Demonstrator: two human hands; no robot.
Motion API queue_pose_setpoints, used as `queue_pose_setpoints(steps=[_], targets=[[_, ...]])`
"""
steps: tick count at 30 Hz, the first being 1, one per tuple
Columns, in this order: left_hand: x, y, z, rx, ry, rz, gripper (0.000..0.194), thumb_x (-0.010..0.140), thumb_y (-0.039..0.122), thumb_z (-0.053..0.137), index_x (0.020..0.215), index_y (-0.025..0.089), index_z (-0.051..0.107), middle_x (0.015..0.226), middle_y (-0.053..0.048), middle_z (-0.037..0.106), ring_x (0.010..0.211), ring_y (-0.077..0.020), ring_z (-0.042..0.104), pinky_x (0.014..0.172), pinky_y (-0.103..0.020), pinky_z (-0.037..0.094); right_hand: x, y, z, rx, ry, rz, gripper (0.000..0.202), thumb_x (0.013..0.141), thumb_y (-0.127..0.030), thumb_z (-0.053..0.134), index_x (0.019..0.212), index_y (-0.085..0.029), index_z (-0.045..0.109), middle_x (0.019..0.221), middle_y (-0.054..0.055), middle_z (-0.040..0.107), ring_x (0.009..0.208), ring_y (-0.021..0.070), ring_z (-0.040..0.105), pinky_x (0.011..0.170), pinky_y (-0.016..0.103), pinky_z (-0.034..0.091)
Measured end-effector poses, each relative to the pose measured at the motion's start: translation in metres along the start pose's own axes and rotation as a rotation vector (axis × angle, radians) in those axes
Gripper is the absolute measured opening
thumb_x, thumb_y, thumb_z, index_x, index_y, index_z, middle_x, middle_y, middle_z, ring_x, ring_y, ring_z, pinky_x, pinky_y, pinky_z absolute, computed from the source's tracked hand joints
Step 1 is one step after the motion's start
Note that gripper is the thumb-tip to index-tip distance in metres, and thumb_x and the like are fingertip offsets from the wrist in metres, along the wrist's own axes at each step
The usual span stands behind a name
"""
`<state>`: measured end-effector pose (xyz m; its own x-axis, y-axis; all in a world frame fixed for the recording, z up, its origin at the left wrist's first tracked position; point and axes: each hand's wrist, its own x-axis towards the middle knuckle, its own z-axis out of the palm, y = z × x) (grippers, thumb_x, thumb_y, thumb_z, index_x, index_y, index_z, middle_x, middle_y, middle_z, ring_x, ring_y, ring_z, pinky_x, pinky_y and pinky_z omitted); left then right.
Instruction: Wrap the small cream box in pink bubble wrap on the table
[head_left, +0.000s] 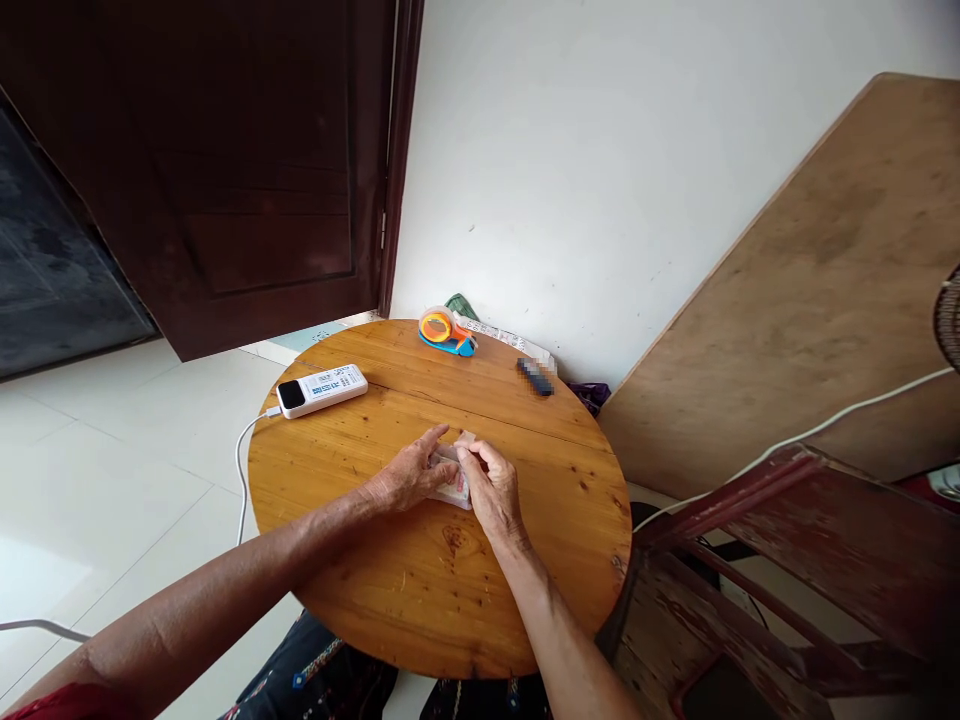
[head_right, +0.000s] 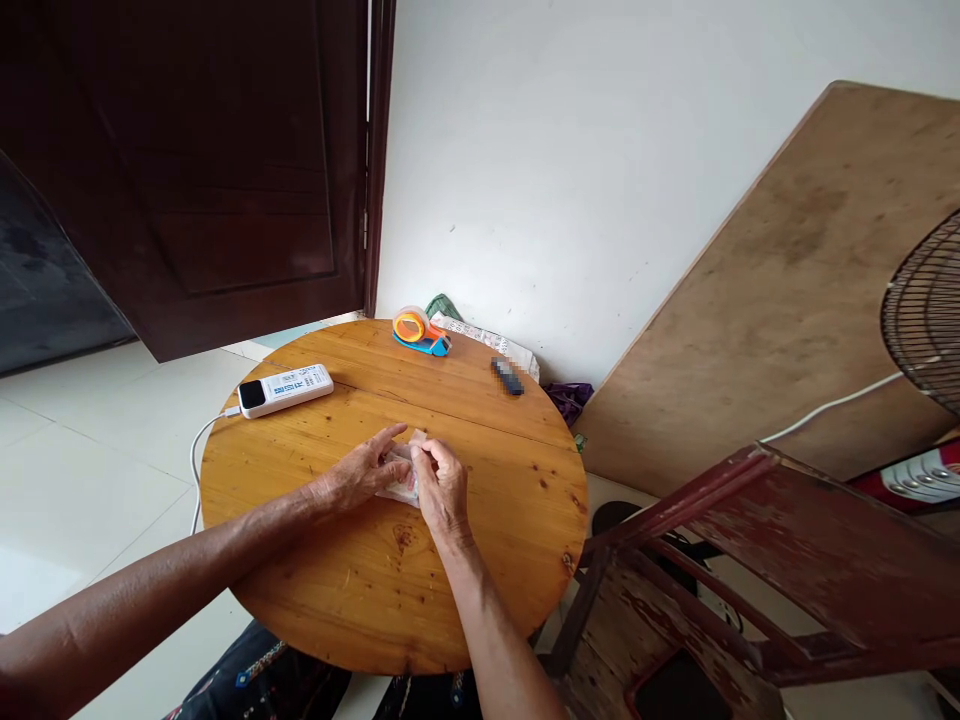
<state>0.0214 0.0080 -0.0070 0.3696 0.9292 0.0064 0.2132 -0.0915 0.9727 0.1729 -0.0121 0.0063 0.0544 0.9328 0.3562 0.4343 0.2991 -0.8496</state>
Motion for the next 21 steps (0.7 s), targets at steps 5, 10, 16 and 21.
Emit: queue_pose_setpoints(steps=[5, 10, 16, 21], targets=[[0.003, 0.003, 0.002, 0.106, 0.083, 0.048, 0.064, 0.084, 0.029, 0.055, 0.143, 0.01, 0.04, 0.076, 0.001, 0.054, 0.069, -0.0132, 0.047, 0.065, -0.025, 0.042, 0.016, 0.002, -0.004, -0.001, -0.103, 0.063, 0.027, 0.083, -0.037, 0.052, 0.061, -0.022, 0.054, 0.056, -0.004, 0.05, 0.056, 0.0131, 0.048, 0.056, 0.024, 0.039], [0.002, 0.008, 0.001, 0.213, 0.16, 0.063, 0.054, 0.082, 0.029, 0.057, 0.135, 0.016, 0.05, 0.077, 0.0, 0.058, 0.072, -0.0146, 0.051, 0.071, -0.027, 0.045, 0.025, 0.005, -0.003, 0.057, -0.162, 0.093, 0.019, 0.08, -0.033, 0.053, 0.07, -0.021, 0.064, 0.067, -0.001, 0.064, 0.066, 0.0159, 0.058, 0.063, 0.026, 0.046], [0.007, 0.007, -0.001, 0.198, 0.173, 0.084, 0.053, 0.085, 0.029, 0.054, 0.136, 0.014, 0.049, 0.086, -0.003, 0.064, 0.076, -0.0157, 0.054, 0.077, -0.029, 0.047, 0.023, 0.007, -0.003, 0.154, -0.178, 0.091, 0.02, 0.082, -0.033, 0.055, 0.079, -0.021, 0.071, 0.078, 0.003, 0.071, 0.08, 0.0202, 0.066, 0.077, 0.032, 0.052], [0.008, 0.001, 0.004, 0.156, 0.186, 0.129, 0.049, 0.09, 0.028, 0.051, 0.137, 0.015, 0.045, 0.087, -0.003, 0.065, 0.082, -0.0164, 0.058, 0.084, -0.031, 0.047, 0.019, 0.007, -0.013, 0.091, -0.241, -0.034, 0.023, 0.085, -0.032, 0.055, 0.089, -0.021, 0.075, 0.089, 0.006, 0.073, 0.088, 0.0217, 0.067, 0.081, 0.034, 0.054]])
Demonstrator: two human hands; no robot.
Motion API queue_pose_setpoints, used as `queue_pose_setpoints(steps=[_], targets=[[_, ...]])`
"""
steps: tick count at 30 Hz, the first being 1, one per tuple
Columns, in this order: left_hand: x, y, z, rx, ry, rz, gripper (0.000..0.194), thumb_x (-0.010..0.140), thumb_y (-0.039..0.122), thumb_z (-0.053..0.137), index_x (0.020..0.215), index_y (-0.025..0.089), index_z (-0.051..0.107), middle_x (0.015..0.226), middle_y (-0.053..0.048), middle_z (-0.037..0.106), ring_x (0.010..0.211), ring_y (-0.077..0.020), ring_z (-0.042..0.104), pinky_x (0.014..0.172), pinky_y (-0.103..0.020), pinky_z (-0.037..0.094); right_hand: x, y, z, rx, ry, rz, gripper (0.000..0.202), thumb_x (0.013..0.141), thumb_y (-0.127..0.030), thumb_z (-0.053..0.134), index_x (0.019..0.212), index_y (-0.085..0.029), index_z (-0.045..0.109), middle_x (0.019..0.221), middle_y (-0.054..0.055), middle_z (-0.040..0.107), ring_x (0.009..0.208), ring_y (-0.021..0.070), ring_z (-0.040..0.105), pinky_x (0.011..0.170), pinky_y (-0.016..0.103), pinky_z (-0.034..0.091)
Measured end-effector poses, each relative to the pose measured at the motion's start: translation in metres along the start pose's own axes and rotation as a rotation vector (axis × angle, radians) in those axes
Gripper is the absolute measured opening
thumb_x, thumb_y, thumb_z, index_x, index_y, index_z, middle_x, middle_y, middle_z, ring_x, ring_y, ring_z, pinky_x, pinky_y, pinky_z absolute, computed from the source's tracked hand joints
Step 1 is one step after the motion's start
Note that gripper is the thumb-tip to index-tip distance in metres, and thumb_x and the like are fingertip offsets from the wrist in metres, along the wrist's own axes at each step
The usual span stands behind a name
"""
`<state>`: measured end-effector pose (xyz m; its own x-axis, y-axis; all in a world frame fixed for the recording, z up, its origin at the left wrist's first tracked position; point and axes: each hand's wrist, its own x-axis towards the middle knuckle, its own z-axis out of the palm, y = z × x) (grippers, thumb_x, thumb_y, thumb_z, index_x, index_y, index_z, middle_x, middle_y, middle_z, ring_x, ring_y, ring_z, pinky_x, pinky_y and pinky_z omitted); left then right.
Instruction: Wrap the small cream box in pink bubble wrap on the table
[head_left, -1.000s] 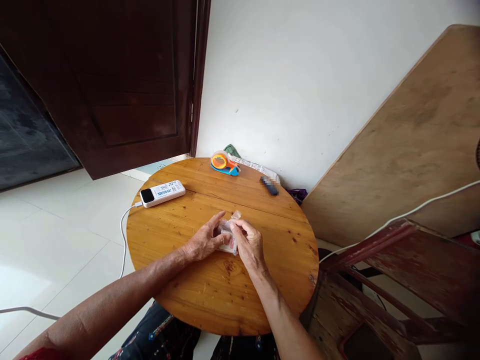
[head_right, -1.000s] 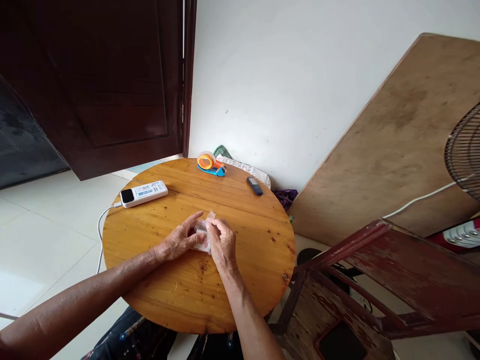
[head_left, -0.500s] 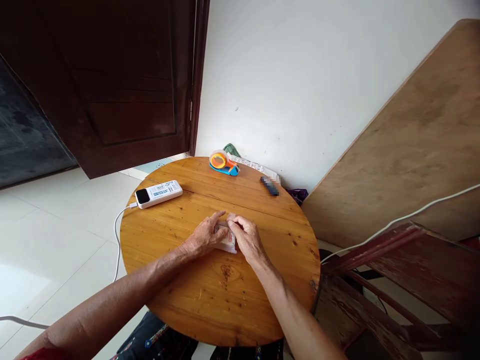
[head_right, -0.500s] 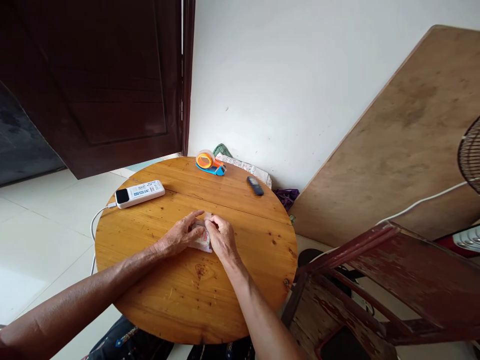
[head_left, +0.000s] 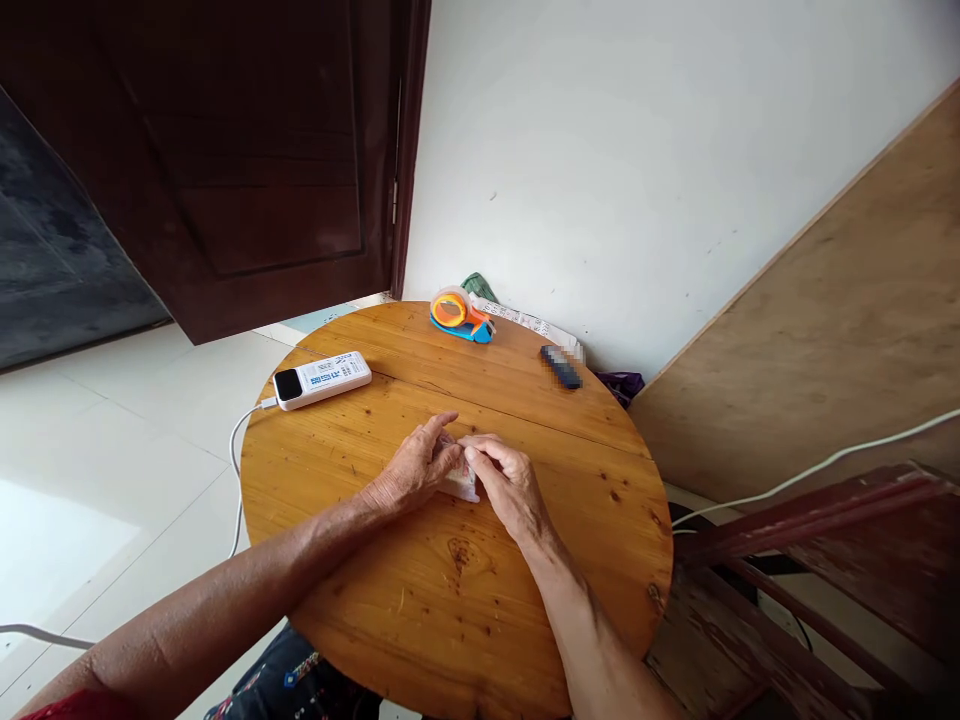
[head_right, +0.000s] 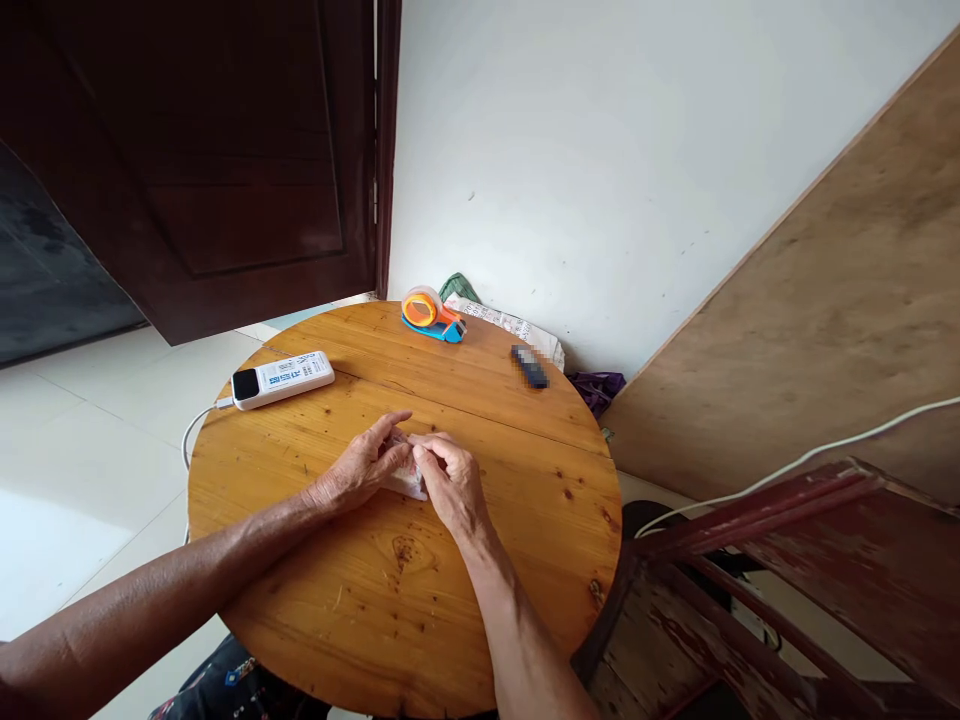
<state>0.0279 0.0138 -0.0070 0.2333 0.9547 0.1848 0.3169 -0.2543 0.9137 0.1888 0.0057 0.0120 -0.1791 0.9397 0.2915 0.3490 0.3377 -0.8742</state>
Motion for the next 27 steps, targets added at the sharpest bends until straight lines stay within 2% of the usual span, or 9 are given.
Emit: queue_pose_setpoints(steps=[3, 6, 9, 11, 16, 19, 23, 27], targets=[[0.0, -0.002, 0.001, -0.039, 0.014, 0.004, 0.049, 0.09, 0.026, 0.05, 0.138, 0.015, 0.043, 0.087, -0.003, 0.065, 0.084, -0.0167, 0.059, 0.086, -0.032, 0.047, -0.001, 0.003, -0.005, -0.052, -0.051, -0.086, 0.022, 0.082, -0.027, 0.059, 0.096, -0.021, 0.075, 0.101, 0.007, 0.073, 0.097, 0.0224, 0.067, 0.088, 0.035, 0.053], [-0.001, -0.001, -0.007, -0.147, -0.027, -0.048, 0.049, 0.091, 0.031, 0.049, 0.136, 0.014, 0.045, 0.088, -0.004, 0.063, 0.082, -0.0162, 0.059, 0.081, -0.031, 0.049, -0.001, 0.005, -0.008, -0.098, -0.086, -0.15, 0.023, 0.083, -0.024, 0.059, 0.1, -0.021, 0.074, 0.103, 0.007, 0.072, 0.098, 0.021, 0.067, 0.089, 0.033, 0.053], [-0.003, 0.0, -0.021, -0.227, -0.042, -0.12, 0.055, 0.085, 0.039, 0.057, 0.134, 0.015, 0.049, 0.11, -0.009, 0.061, 0.086, -0.0163, 0.059, 0.074, -0.029, 0.05, -0.002, 0.006, -0.008, -0.156, -0.074, -0.202, 0.024, 0.085, -0.023, 0.057, 0.103, -0.023, 0.074, 0.1, 0.006, 0.072, 0.094, 0.0193, 0.067, 0.086, 0.031, 0.053], [-0.004, 0.0, -0.028, -0.236, -0.047, -0.128, 0.059, 0.079, 0.037, 0.064, 0.132, 0.016, 0.05, 0.115, -0.009, 0.058, 0.087, -0.0164, 0.058, 0.072, -0.028, 0.049, -0.003, 0.006, -0.008, -0.2, -0.069, -0.226, 0.024, 0.087, -0.024, 0.057, 0.105, -0.023, 0.074, 0.1, 0.005, 0.072, 0.093, 0.0189, 0.067, 0.085, 0.03, 0.053], [-0.003, -0.001, -0.026, -0.324, -0.124, -0.111, 0.059, 0.074, 0.031, 0.063, 0.129, 0.015, 0.05, 0.098, -0.004, 0.058, 0.077, -0.0135, 0.057, 0.066, -0.025, 0.046, -0.007, 0.004, -0.008, -0.364, -0.035, -0.315, 0.023, 0.092, -0.027, 0.055, 0.106, -0.027, 0.074, 0.1, 0.005, 0.073, 0.093, 0.0206, 0.067, 0.085, 0.034, 0.049], [-0.003, 0.002, -0.024, -0.366, -0.139, -0.123, 0.057, 0.074, 0.031, 0.062, 0.126, 0.013, 0.051, 0.091, -0.002, 0.058, 0.073, -0.0122, 0.055, 0.062, -0.024, 0.044, -0.008, 0.0, -0.01, -0.446, -0.06, -0.364, 0.026, 0.093, -0.026, 0.054, 0.11, -0.028, 0.073, 0.103, 0.005, 0.072, 0.094, 0.0212, 0.066, 0.085, 0.036, 0.047], [-0.004, 0.005, -0.025, -0.378, -0.147, -0.136, 0.051, 0.074, 0.033, 0.065, 0.121, 0.014, 0.055, 0.086, -0.001, 0.055, 0.068, -0.0103, 0.051, 0.06, -0.023, 0.041, -0.01, -0.006, -0.016, -0.503, -0.139, -0.392, 0.032, 0.087, -0.027, 0.062, 0.118, -0.026, 0.07, 0.112, 0.006, 0.07, 0.1, 0.0247, 0.063, 0.089, 0.04, 0.046], [-0.005, 0.006, -0.025, -0.401, -0.146, -0.148, 0.041, 0.076, 0.031, 0.064, 0.113, 0.014, 0.058, 0.08, 0.001, 0.054, 0.067, -0.0099, 0.049, 0.059, -0.021, 0.039, -0.012, -0.009, -0.018, -0.562, -0.116, -0.431, 0.032, 0.082, -0.024, 0.068, 0.114, -0.027, 0.072, 0.123, 0.008, 0.065, 0.107, 0.0271, 0.061, 0.091, 0.044, 0.047]])
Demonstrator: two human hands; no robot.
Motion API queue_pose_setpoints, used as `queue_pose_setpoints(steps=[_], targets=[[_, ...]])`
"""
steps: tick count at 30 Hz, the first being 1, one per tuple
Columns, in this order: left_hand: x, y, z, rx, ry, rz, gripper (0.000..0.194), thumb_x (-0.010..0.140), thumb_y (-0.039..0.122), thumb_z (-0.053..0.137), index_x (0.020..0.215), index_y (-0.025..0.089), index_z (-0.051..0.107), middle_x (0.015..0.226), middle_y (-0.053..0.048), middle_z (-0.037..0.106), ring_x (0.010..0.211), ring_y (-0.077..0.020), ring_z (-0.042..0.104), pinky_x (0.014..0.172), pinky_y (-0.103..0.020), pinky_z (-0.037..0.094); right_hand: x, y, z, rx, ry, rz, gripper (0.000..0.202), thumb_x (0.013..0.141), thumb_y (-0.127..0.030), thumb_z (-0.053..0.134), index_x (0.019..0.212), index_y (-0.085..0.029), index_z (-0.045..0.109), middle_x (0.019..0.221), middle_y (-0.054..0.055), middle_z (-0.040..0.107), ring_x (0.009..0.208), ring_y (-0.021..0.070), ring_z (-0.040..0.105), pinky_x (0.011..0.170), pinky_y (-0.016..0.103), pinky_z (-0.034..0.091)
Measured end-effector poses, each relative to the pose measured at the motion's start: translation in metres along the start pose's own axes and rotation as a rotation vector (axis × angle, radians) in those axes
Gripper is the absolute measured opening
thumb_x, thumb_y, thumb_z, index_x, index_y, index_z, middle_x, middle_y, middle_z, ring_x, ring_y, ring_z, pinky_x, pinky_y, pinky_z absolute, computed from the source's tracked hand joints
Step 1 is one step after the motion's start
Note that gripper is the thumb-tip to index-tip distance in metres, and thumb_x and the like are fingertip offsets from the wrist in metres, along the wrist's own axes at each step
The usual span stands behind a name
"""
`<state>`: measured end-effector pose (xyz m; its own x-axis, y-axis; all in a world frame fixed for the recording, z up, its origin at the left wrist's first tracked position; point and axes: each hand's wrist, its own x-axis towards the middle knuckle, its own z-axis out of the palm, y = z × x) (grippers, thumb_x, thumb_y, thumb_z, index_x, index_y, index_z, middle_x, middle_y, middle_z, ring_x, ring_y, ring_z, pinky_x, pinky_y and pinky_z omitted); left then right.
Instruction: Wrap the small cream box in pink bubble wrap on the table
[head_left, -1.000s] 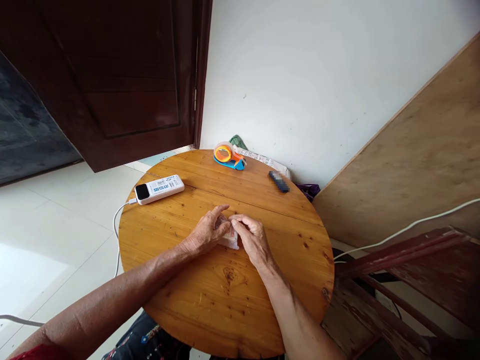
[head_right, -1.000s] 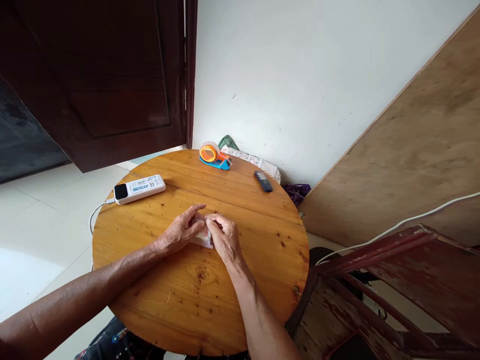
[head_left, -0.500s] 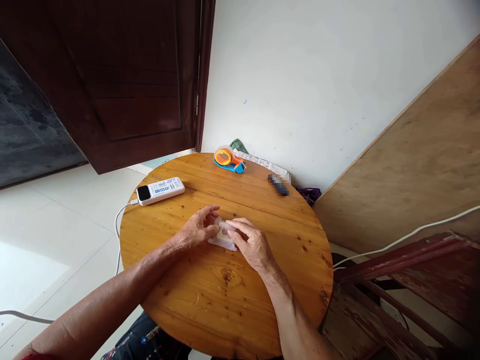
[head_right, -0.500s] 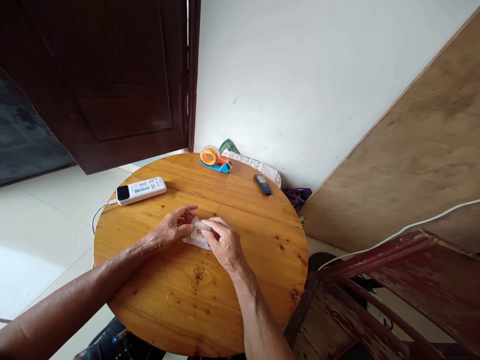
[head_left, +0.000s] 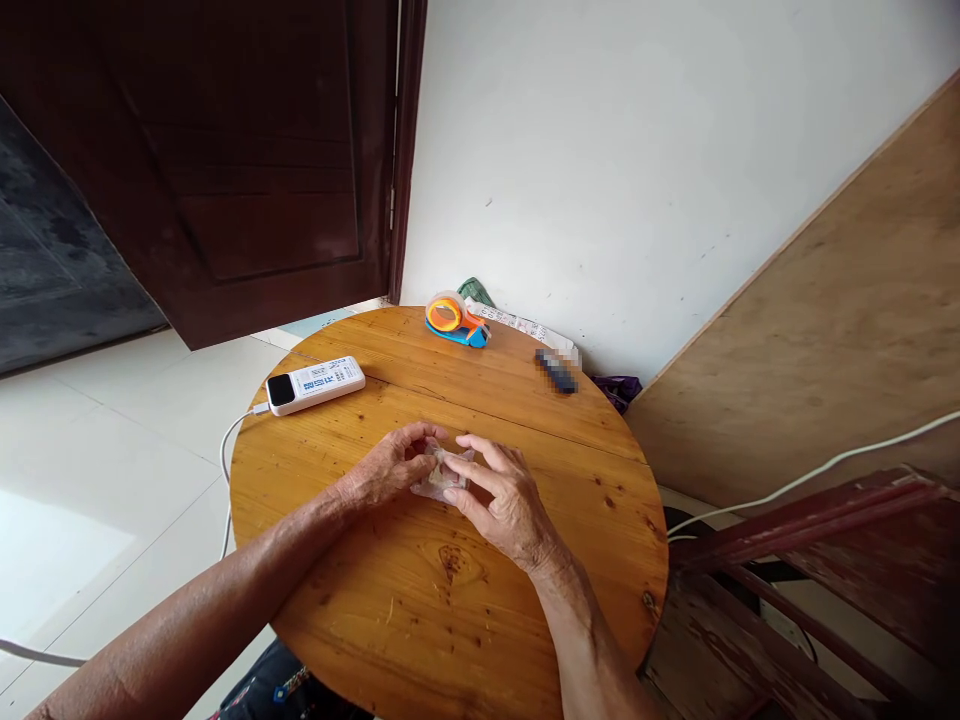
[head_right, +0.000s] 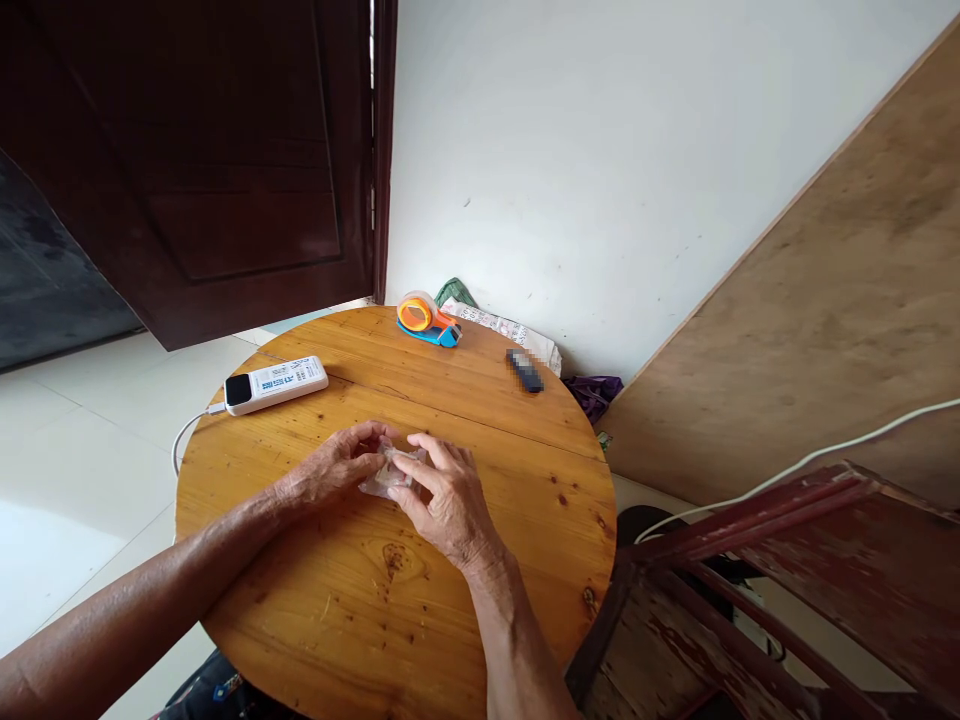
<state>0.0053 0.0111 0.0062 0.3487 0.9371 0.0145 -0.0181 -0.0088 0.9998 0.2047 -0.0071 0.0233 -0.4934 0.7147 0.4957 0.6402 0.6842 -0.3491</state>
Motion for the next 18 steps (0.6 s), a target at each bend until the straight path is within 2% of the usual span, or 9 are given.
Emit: queue_pose_setpoints(steps=[8, 14, 18], targets=[[-0.0006, -0.0034, -0.0003, 0.105, 0.017, -0.009, 0.031, 0.08, 0.028, 0.057, 0.108, 0.014, 0.061, 0.083, -0.001, 0.058, 0.07, -0.0118, 0.049, 0.062, -0.023, 0.04, 0.0001, -0.0023, 0.0058, -0.034, 0.088, -0.068, 0.021, 0.079, -0.015, 0.071, 0.097, -0.024, 0.075, 0.126, 0.01, 0.064, 0.111, 0.0284, 0.06, 0.092, 0.047, 0.049], [0.0002, -0.0031, -0.0008, 0.293, 0.057, 0.185, 0.025, 0.082, 0.019, 0.053, 0.101, 0.018, 0.069, 0.102, -0.006, 0.056, 0.093, -0.0177, 0.055, 0.084, -0.029, 0.046, 0.0004, -0.0036, 0.0079, 0.011, 0.103, -0.069, 0.02, 0.078, -0.012, 0.07, 0.093, -0.024, 0.074, 0.123, 0.009, 0.065, 0.111, 0.0277, 0.06, 0.092, 0.046, 0.049], [0.0003, -0.0005, -0.0016, 0.299, 0.029, 0.182, 0.02, 0.083, 0.016, 0.052, 0.094, 0.016, 0.069, 0.107, -0.008, 0.055, 0.1, -0.0196, 0.055, 0.088, -0.03, 0.046, -0.0009, -0.0028, 0.0053, 0.057, 0.046, -0.003, 0.023, 0.075, -0.016, 0.073, 0.097, -0.024, 0.072, 0.133, 0.01, 0.059, 0.116, 0.0289, 0.058, 0.096, 0.047, 0.047]])
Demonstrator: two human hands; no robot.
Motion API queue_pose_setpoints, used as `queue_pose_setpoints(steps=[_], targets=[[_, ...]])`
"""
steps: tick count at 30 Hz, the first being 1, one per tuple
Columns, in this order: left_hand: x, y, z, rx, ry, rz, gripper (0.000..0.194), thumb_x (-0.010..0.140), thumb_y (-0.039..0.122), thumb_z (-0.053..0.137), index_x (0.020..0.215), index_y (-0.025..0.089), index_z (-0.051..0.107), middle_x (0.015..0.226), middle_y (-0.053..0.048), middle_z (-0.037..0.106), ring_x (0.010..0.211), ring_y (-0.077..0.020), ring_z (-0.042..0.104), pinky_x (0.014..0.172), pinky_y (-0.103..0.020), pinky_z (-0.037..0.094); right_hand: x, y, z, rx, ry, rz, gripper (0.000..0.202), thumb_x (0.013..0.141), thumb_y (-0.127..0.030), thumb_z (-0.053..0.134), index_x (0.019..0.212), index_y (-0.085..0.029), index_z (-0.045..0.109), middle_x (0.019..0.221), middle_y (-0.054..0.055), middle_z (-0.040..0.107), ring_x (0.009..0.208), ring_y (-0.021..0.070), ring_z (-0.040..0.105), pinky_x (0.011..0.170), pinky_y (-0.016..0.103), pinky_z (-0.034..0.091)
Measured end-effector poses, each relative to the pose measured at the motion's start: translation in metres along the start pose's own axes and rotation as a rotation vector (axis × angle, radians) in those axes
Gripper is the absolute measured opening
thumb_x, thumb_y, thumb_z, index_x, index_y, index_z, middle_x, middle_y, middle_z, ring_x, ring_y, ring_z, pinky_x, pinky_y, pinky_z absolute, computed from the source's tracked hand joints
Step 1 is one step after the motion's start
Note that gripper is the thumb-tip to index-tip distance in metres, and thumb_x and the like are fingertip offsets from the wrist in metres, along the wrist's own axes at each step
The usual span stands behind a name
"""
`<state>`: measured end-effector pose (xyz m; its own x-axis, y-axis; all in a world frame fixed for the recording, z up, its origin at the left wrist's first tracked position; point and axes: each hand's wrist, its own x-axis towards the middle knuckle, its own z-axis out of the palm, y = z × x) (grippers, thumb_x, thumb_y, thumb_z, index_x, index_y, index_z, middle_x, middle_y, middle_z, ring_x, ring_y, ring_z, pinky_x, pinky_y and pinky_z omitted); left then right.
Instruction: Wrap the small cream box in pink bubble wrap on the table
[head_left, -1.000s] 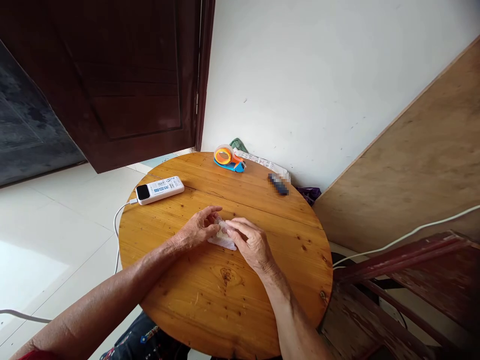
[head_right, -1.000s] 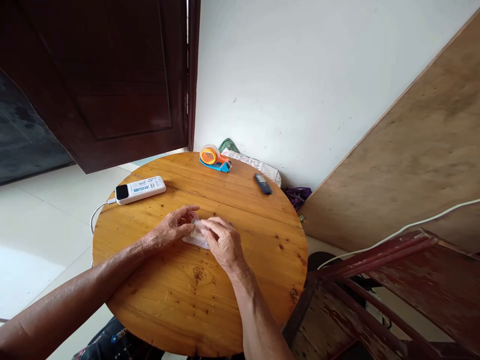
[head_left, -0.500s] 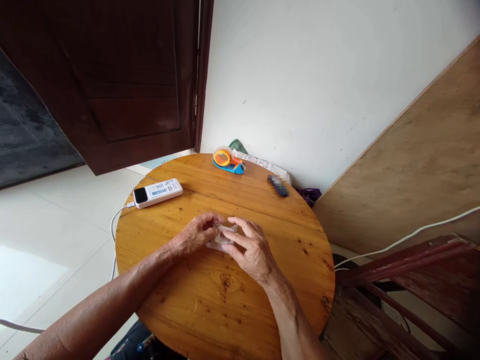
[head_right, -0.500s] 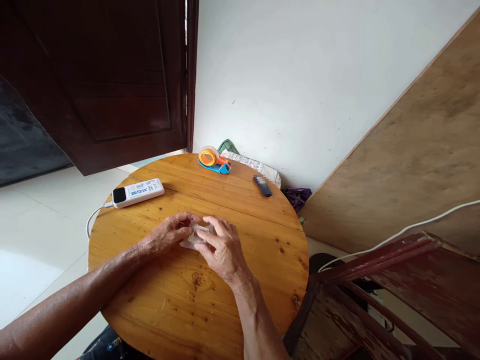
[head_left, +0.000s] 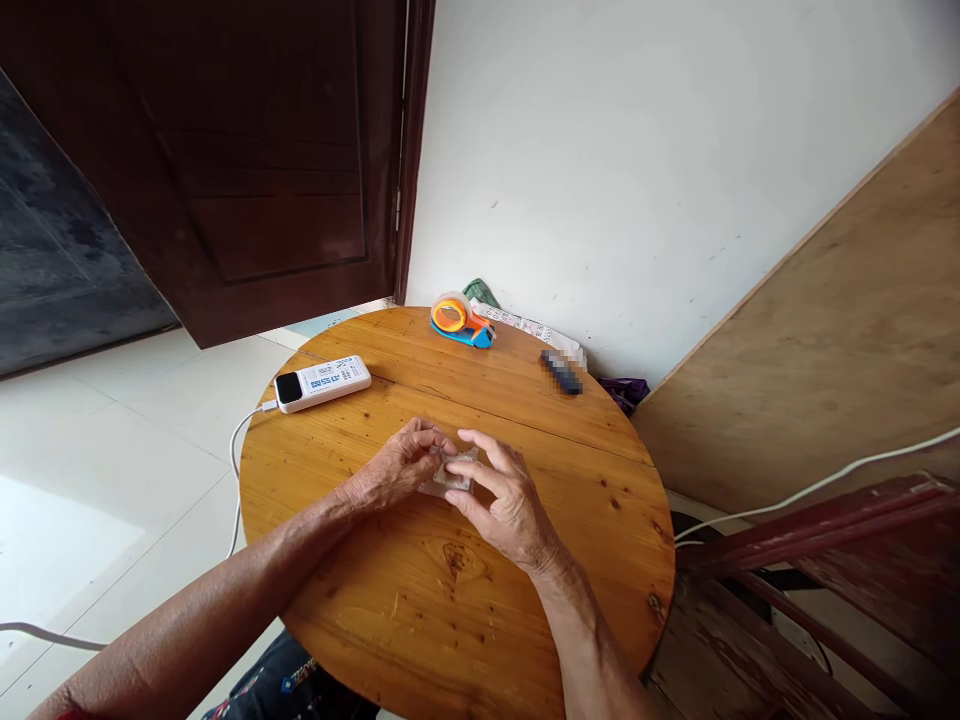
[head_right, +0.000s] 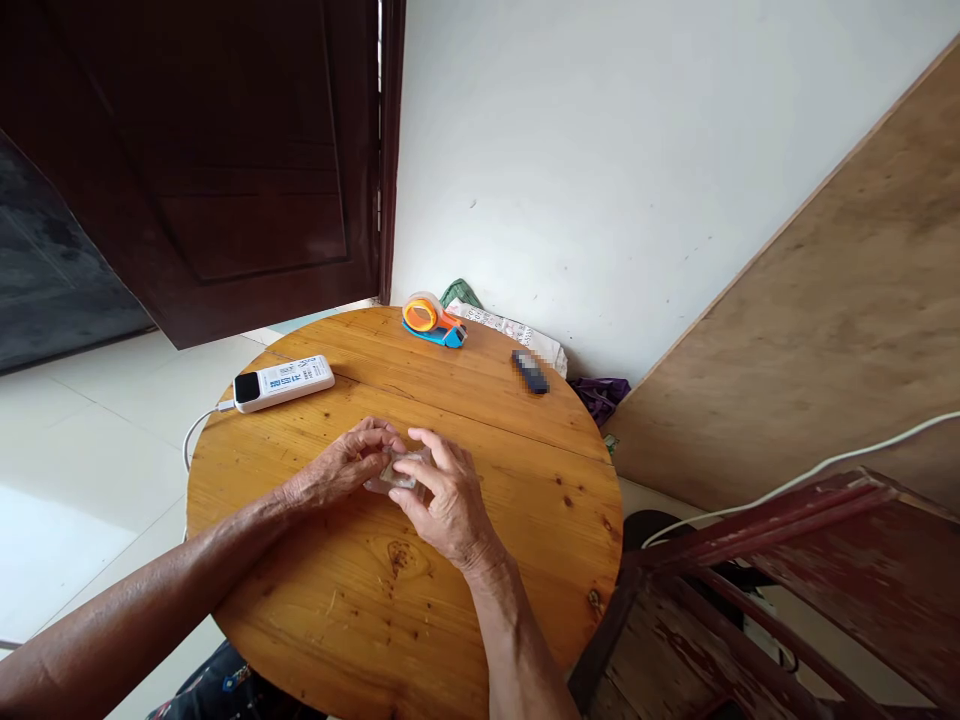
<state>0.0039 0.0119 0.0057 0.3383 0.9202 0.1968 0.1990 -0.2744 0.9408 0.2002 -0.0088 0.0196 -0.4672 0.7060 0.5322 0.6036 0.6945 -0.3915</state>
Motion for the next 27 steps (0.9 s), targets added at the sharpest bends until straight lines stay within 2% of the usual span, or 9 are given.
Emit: queue_pose_setpoints(steps=[3, 7, 9, 13, 18, 22, 27], targets=[[0.0, 0.001, -0.001, -0.007, 0.002, -0.016, 0.019, 0.084, 0.016, 0.053, 0.093, 0.016, 0.07, 0.105, -0.008, 0.056, 0.098, -0.0193, 0.057, 0.086, -0.03, 0.047, -0.001, 0.003, -0.003, 0.054, -0.09, 0.069, 0.031, 0.073, -0.019, 0.075, 0.102, -0.025, 0.068, 0.139, 0.01, 0.054, 0.12, 0.0291, 0.057, 0.099, 0.048, 0.045], [0.0, 0.002, 0.002, 0.017, 0.006, -0.007, 0.02, 0.085, 0.016, 0.053, 0.093, 0.016, 0.071, 0.097, -0.006, 0.057, 0.093, -0.0179, 0.057, 0.085, -0.03, 0.047, -0.002, 0.006, -0.003, 0.066, -0.102, 0.07, 0.027, 0.076, -0.015, 0.071, 0.1, -0.027, 0.067, 0.116, 0.006, 0.067, 0.109, 0.0255, 0.063, 0.093, 0.043, 0.047], [0.0, 0.001, 0.006, 0.041, 0.032, 0.0, 0.021, 0.087, 0.017, 0.052, 0.094, 0.016, 0.072, 0.095, -0.006, 0.057, 0.092, -0.0177, 0.057, 0.085, -0.03, 0.047, -0.002, 0.006, -0.002, 0.039, -0.075, 0.049, 0.027, 0.076, -0.013, 0.071, 0.099, -0.026, 0.068, 0.112, 0.006, 0.068, 0.103, 0.0252, 0.064, 0.09, 0.043, 0.047], [0.0, 0.0, 0.013, 0.093, 0.093, 0.043, 0.022, 0.088, 0.018, 0.052, 0.095, 0.017, 0.073, 0.095, -0.006, 0.057, 0.093, -0.0175, 0.057, 0.086, -0.03, 0.047, -0.002, 0.006, -0.003, 0.025, -0.069, 0.066, 0.028, 0.075, -0.012, 0.07, 0.099, -0.026, 0.067, 0.113, 0.007, 0.068, 0.104, 0.0259, 0.064, 0.091, 0.043, 0.047], [0.0, 0.0, 0.013, 0.115, 0.08, 0.042, 0.022, 0.088, 0.018, 0.052, 0.095, 0.018, 0.073, 0.094, -0.005, 0.057, 0.091, -0.0171, 0.058, 0.087, -0.03, 0.048, -0.001, 0.008, -0.012, 0.166, -0.134, 0.132, 0.026, 0.076, -0.018, 0.07, 0.1, -0.025, 0.065, 0.125, 0.008, 0.063, 0.118, 0.027, 0.059, 0.1, 0.045, 0.044], [0.001, -0.001, 0.011, 0.126, 0.088, 0.048, 0.023, 0.086, 0.016, 0.053, 0.095, 0.018, 0.074, 0.092, -0.005, 0.058, 0.089, -0.0171, 0.057, 0.086, -0.031, 0.047, -0.001, 0.013, -0.019, 0.21, -0.083, 0.173, 0.02, 0.082, -0.021, 0.062, 0.102, -0.024, 0.066, 0.132, 0.009, 0.06, 0.124, 0.0261, 0.055, 0.104, 0.045, 0.042], [0.0, -0.003, 0.011, 0.124, 0.082, 0.033, 0.025, 0.085, 0.015, 0.052, 0.096, 0.018, 0.074, 0.093, -0.006, 0.058, 0.09, -0.0182, 0.057, 0.088, -0.033, 0.047, 0.0, 0.012, -0.014, 0.102, -0.079, 0.097, 0.02, 0.085, -0.018, 0.056, 0.096, -0.024, 0.072, 0.125, 0.009, 0.064, 0.117, 0.026, 0.059, 0.101, 0.045, 0.044]])
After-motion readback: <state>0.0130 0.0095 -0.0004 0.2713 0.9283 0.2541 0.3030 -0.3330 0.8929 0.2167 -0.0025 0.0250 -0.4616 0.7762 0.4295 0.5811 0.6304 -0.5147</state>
